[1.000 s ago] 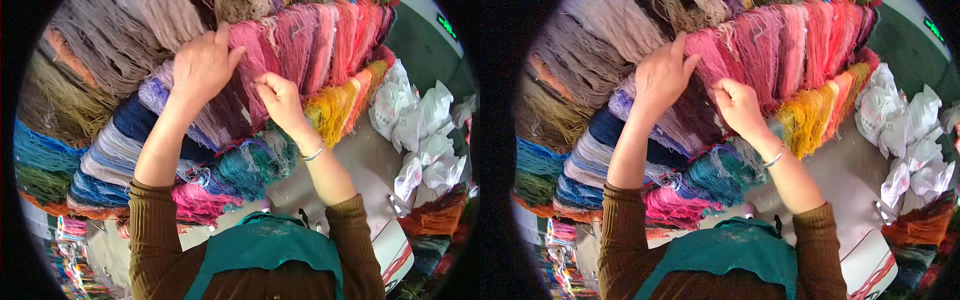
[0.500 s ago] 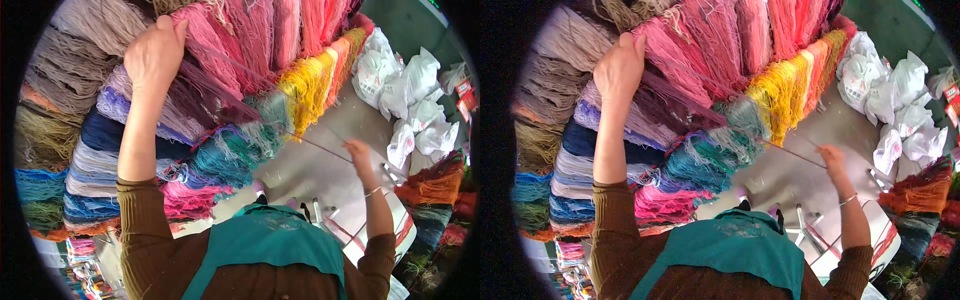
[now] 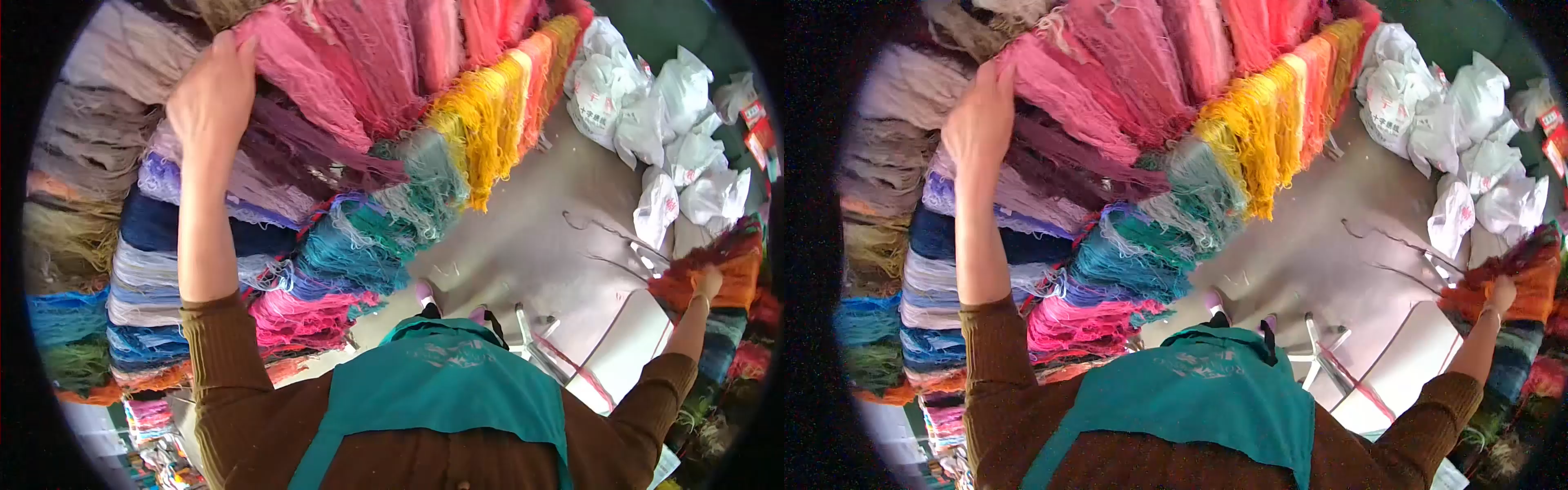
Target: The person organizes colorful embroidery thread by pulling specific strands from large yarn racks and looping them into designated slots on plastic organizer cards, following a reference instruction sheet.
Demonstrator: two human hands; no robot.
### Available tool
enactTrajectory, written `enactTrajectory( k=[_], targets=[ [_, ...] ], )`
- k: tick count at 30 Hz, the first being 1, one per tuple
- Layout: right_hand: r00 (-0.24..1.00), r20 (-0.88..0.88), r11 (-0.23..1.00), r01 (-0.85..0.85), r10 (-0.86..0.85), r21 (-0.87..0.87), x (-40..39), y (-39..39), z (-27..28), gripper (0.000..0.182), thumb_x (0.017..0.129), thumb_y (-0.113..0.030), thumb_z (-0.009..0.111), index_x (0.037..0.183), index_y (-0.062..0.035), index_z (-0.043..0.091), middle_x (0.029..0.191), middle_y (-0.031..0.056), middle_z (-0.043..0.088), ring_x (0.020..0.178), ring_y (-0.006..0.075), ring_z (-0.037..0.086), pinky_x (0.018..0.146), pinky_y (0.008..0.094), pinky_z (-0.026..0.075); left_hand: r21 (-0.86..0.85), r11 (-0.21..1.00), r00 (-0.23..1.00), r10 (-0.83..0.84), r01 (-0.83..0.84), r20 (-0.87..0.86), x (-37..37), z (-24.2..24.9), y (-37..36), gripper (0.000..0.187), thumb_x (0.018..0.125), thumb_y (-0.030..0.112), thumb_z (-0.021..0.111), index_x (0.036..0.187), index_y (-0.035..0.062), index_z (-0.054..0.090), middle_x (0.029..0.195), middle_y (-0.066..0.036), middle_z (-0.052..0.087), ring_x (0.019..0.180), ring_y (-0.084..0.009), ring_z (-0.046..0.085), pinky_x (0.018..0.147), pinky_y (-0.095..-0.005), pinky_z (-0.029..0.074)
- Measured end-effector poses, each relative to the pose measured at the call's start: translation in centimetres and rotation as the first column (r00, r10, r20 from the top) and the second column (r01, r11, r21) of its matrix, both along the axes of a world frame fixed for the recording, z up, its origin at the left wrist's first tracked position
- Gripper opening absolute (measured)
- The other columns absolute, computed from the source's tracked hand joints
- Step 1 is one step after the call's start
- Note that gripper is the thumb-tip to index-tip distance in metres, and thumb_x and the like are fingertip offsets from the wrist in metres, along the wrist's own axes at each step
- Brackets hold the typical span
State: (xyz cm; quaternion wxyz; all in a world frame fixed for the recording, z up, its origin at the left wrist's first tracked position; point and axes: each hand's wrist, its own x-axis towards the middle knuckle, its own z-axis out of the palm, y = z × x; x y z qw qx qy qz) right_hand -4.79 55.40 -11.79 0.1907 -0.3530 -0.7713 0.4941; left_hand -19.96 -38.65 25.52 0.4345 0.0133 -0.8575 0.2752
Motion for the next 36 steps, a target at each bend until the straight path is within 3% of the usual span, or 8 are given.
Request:
enactTrajectory(
  k=[4, 9, 13, 17, 23, 26, 31, 36],
  targets=[
    [0.985, -0.141, 0.938, -0.042, 0.096, 0.344, -6.3, -14.7, 5.9, 0.022, 0.084, -0.015, 0.056, 0.094, -0.0017, 0.071, 0.085, 0.0053, 0.066, 0.072, 0.0162, 0.059, 0.066, 0.0308, 0.047, -0.092, 0.962, 0.960, -0.265, 0.257, -0.089, 5.2, -2.0, 4.6, 0.042, 0.089, 0.029, 0.059, 0.127, 0.0114, 0.055, 0.120, -0.010, 0.058, 0.109, -0.0336, 0.054, 0.090, -0.0456, 0.044],
    [0.933, -0.067, 0.935, -0.349, 0.353, 0.064, -10.0, -33.0, 10.6, 0.025, 0.082, -0.018, 0.068, 0.098, 0.0005, 0.068, 0.089, 0.0032, 0.068, 0.081, 0.0109, 0.058, 0.073, 0.0241, 0.045, 0.352, 0.527, 0.188, -0.722, 0.774, 0.666, 6.1, -14.1, 8.5, 0.059, 0.071, 0.016, 0.067, 0.129, 0.0144, 0.053, 0.132, -0.008, 0.051, 0.125, -0.0252, 0.045, 0.110, -0.0450, 0.028],
    [0.865, -0.215, 0.891, -0.445, 0.453, 0.085, -8.3, -39.1, 14.2, 0.018, 0.084, -0.021, 0.068, 0.092, -0.0055, 0.067, 0.069, -0.0059, 0.055, 0.062, 0.0027, 0.043, 0.055, 0.0201, 0.033, 0.408, 0.887, 0.449, -0.461, 0.215, 0.765, -0.2, -17.1, -0.2, 0.033, 0.083, 0.011, 0.052, 0.115, 0.0069, 0.057, 0.106, -0.011, 0.062, 0.104, -0.0300, 0.057, 0.087, -0.0450, 0.044],
    [0.916, -0.152, 0.906, -0.392, 0.370, -0.161, -4.6, -43.0, 19.7, 0.011, 0.084, -0.021, 0.068, 0.084, -0.0103, 0.067, 0.059, -0.0097, 0.043, 0.051, 0.0005, 0.031, 0.045, 0.0214, 0.023, -0.031, 0.927, 0.492, -0.171, 0.375, 0.854, 1.5, -15.7, 0.0, 0.033, 0.082, 0.010, 0.059, 0.114, 0.0022, 0.057, 0.098, -0.014, 0.063, 0.095, -0.0310, 0.060, 0.081, -0.0404, 0.047],
    [0.733, -0.309, 0.794, -0.578, 0.606, 0.187, -0.9, -49.9, 16.9, 0.020, 0.085, -0.021, 0.064, 0.088, -0.0012, 0.066, 0.070, 0.0004, 0.063, 0.059, 0.0108, 0.053, 0.055, 0.0288, 0.044, 0.865, 0.199, -0.136, -0.947, 0.461, 0.290, 6.3, -15.3, 17.0, 0.051, 0.083, 0.002, 0.061, 0.132, 0.0011, 0.047, 0.124, -0.016, 0.057, 0.116, -0.0276, 0.054, 0.101, -0.0373, 0.039],
    [0.769, -0.211, 0.791, -0.542, 0.603, 0.283, 3.9, -55.4, 17.8, 0.017, 0.086, -0.016, 0.060, 0.092, -0.0018, 0.067, 0.073, 0.0070, 0.065, 0.062, 0.0117, 0.055, 0.056, 0.0306, 0.045, 0.984, -0.030, -0.451, -0.886, -0.173, -0.106, 7.9, -18.3, 21.9, 0.052, 0.083, -0.001, 0.060, 0.133, 0.0002, 0.045, 0.125, -0.012, 0.055, 0.117, -0.0227, 0.053, 0.102, -0.0343, 0.037],
    [0.977, -0.192, 0.983, -0.118, 0.090, -0.141, 12.7, -58.1, 16.3, 0.015, 0.089, -0.014, 0.056, 0.092, -0.0024, 0.065, 0.065, 0.0034, 0.055, 0.059, 0.0077, 0.048, 0.053, 0.0273, 0.040, 0.660, 0.712, -0.865, -0.464, -0.238, 0.189, 8.4, -20.4, 24.1, 0.019, 0.091, 0.009, 0.055, 0.106, -0.0028, 0.058, 0.067, 0.002, 0.054, 0.056, -0.0080, 0.051, 0.051, -0.0214, 0.041],
    [0.937, -0.345, 0.914, -0.090, -0.058, -0.396, 17.9, -62.1, 10.9, 0.015, 0.092, -0.016, 0.054, 0.090, -0.0027, 0.061, 0.067, 0.0031, 0.052, 0.064, 0.0089, 0.047, 0.060, 0.0276, 0.042, 0.465, 0.588, -0.740, -0.609, -0.662, -0.283, 12.1, -21.0, 25.3, 0.031, 0.099, 0.025, 0.043, 0.091, -0.0011, 0.058, 0.049, 0.008, 0.032, 0.040, -0.0032, 0.026, 0.038, -0.0216, 0.020]
  ],
)
